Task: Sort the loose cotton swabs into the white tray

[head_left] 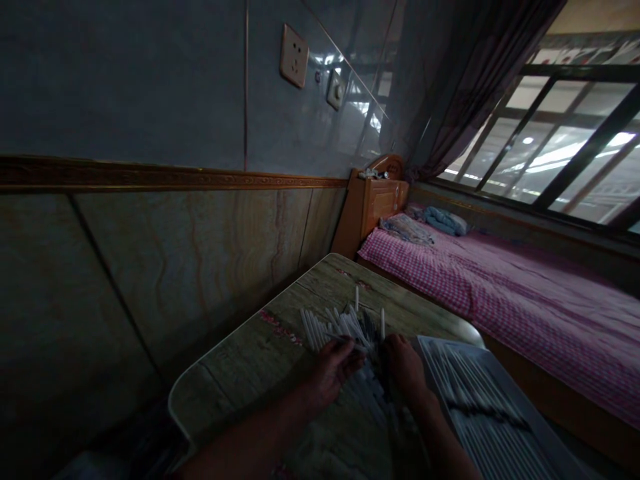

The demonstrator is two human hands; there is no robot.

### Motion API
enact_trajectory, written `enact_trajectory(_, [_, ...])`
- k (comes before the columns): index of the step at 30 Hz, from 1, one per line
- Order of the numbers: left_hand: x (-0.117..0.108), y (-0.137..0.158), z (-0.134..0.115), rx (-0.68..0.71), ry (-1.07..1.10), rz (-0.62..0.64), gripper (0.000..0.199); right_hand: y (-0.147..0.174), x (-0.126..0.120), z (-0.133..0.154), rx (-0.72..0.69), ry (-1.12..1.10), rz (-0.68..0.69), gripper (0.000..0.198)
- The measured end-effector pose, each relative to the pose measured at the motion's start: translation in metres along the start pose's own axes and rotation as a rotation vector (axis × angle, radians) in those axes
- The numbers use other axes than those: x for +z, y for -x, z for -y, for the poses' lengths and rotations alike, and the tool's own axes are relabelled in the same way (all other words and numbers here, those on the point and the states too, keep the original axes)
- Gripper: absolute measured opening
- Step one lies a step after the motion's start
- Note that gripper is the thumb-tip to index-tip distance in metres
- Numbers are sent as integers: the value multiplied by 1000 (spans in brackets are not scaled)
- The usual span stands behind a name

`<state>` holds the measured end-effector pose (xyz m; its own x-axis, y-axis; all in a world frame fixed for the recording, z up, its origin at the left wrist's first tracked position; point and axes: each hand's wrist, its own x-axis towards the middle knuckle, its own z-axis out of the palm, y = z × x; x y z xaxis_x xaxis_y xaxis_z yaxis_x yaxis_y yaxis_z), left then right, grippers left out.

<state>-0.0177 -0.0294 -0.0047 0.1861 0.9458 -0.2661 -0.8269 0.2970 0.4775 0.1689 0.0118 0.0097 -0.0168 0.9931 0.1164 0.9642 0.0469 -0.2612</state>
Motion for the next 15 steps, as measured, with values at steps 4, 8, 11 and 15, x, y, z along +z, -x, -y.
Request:
enact_trajectory(4, [2,2,-1,1,-1,-1,19,20,-2,12,57,-454,-192,25])
enact_trajectory(8, [4,5,0,1,-9,4,18,52,-1,38,158,-972,-182,34])
enact_trajectory(11, [4,7,3,-17,-1,23,19,68,2,55,258,-1154,-170,35])
enact_trajectory(15, [3,7,5,-22,3,19,21,72,9,63,352,-1270,-215,36])
